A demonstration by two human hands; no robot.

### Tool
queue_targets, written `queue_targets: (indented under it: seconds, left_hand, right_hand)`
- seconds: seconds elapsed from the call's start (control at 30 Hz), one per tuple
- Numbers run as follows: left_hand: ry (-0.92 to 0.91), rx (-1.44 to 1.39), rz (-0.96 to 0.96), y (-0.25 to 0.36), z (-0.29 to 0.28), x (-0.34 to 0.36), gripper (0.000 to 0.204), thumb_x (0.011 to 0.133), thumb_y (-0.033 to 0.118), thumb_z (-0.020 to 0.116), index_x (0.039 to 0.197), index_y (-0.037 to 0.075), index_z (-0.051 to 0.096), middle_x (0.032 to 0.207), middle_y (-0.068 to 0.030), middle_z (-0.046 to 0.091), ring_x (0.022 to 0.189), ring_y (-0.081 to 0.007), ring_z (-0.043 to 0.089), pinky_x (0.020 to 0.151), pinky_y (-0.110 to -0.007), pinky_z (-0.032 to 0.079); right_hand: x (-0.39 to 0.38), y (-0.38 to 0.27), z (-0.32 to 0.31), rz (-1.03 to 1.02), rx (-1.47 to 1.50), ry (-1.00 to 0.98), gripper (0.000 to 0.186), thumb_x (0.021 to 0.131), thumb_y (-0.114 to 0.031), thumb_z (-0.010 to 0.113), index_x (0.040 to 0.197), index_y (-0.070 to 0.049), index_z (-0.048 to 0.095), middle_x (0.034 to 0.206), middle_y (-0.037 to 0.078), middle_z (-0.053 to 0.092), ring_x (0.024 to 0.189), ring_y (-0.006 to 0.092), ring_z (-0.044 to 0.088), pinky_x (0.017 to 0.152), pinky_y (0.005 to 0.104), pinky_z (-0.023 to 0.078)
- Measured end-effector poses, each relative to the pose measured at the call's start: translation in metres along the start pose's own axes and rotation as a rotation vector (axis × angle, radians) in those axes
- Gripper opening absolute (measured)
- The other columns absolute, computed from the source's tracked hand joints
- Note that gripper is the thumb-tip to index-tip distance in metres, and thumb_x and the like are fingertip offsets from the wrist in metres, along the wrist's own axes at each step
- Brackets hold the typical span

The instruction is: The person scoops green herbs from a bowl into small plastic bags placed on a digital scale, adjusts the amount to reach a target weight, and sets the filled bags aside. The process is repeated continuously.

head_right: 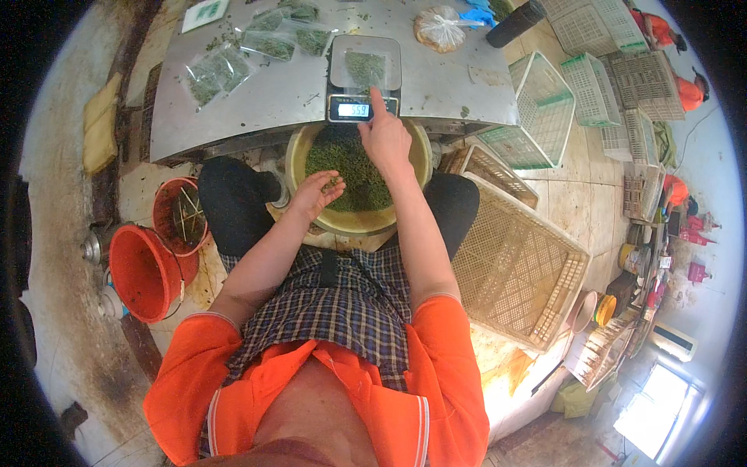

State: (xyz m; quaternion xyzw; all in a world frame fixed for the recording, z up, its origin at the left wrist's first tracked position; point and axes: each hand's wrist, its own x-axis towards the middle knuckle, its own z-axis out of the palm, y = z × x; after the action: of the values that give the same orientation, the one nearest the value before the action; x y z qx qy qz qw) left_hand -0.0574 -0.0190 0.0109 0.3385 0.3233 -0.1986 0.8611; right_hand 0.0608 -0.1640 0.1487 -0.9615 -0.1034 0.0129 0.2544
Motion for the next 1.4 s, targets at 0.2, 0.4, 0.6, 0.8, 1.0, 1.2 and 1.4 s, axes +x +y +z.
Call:
queue_targets:
  seconds: [0.2, 0.4, 0.6, 0.8, 1.0, 1.2, 1.4]
  left_hand:
    - [0.005, 0.012, 0.010, -0.003, -0.001, 0.001, 0.022, 0.097, 0.011, 0.050, 0.114, -0.002, 0.053, 0.105, -0.0160, 0.059, 0.093, -0.0250, 0.063, 0.081, -0.035, 0.056]
    - [-0.014, -0.020, -0.015, 0.000, 0.003, -0.003, 0.022, 0.097, 0.013, 0.049, 0.113, -0.002, 0.053, 0.105, -0.0157, 0.058, 0.093, -0.0252, 0.063, 0.082, -0.036, 0.055]
    - [-0.179, -0.273, -0.041, -0.002, 0.007, 0.008, 0.026, 0.098, 0.017, 0.047, 0.114, -0.003, 0.052, 0.106, -0.0163, 0.057, 0.096, -0.0272, 0.061, 0.085, -0.037, 0.055]
    - [-0.080, -0.128, -0.028, -0.001, 0.008, 0.001, 0.024, 0.098, 0.016, 0.048, 0.114, -0.002, 0.053, 0.108, -0.0168, 0.057, 0.097, -0.0275, 0.062, 0.085, -0.038, 0.055]
    - [-0.056, -0.076, -0.016, -0.004, 0.003, 0.001, 0.023, 0.098, 0.013, 0.049, 0.113, -0.003, 0.053, 0.108, -0.0166, 0.058, 0.095, -0.0271, 0.063, 0.084, -0.037, 0.056]
    - [-0.032, -0.055, -0.035, -0.001, 0.006, -0.001, 0.022, 0.097, 0.012, 0.050, 0.114, -0.002, 0.053, 0.108, -0.0164, 0.058, 0.094, -0.0267, 0.063, 0.084, -0.037, 0.055]
    - [-0.024, -0.042, -0.037, -0.002, 0.010, -0.004, 0.021, 0.097, 0.011, 0.051, 0.113, -0.002, 0.054, 0.108, -0.0169, 0.058, 0.095, -0.0265, 0.063, 0.084, -0.037, 0.055]
  right_hand:
    - [0.032, 0.010, 0.025, -0.070, -0.018, 0.152, 0.047, 0.079, -0.017, 0.069, 0.123, -0.011, 0.052, 0.076, 0.013, 0.065, 0.075, 0.0343, 0.064, 0.065, 0.0463, 0.049]
    - [-0.002, 0.008, 0.015, -0.050, 0.333, -0.056, 0.012, 0.079, -0.009, 0.065, 0.085, -0.001, 0.059, 0.081, 0.020, 0.064, 0.077, 0.0386, 0.063, 0.066, 0.0431, 0.049]
    - [-0.062, 0.000, 0.018, -0.187, 0.199, -0.303, 0.021, 0.076, -0.010, 0.068, 0.096, -0.003, 0.065, 0.088, 0.017, 0.068, 0.078, 0.0303, 0.067, 0.069, 0.0365, 0.052]
    - [-0.056, 0.000, 0.000, 0.001, 0.227, -0.114, 0.020, 0.079, -0.014, 0.066, 0.098, -0.008, 0.067, 0.090, 0.012, 0.069, 0.084, 0.0316, 0.066, 0.071, 0.0409, 0.052]
    - [-0.033, 0.003, -0.008, 0.035, 0.206, -0.003, 0.037, 0.080, -0.016, 0.065, 0.116, -0.012, 0.059, 0.085, 0.007, 0.070, 0.079, 0.0316, 0.066, 0.069, 0.0431, 0.052]
    - [0.003, -0.003, 0.000, 0.027, 0.116, -0.068, 0.059, 0.080, -0.015, 0.066, 0.135, -0.011, 0.044, 0.079, 0.011, 0.068, 0.073, 0.0322, 0.066, 0.067, 0.0404, 0.052]
    - [0.037, 0.004, 0.023, -0.012, 0.108, 0.084, 0.036, 0.081, -0.016, 0.067, 0.113, -0.007, 0.054, 0.072, 0.014, 0.063, 0.071, 0.0348, 0.063, 0.064, 0.0427, 0.048]
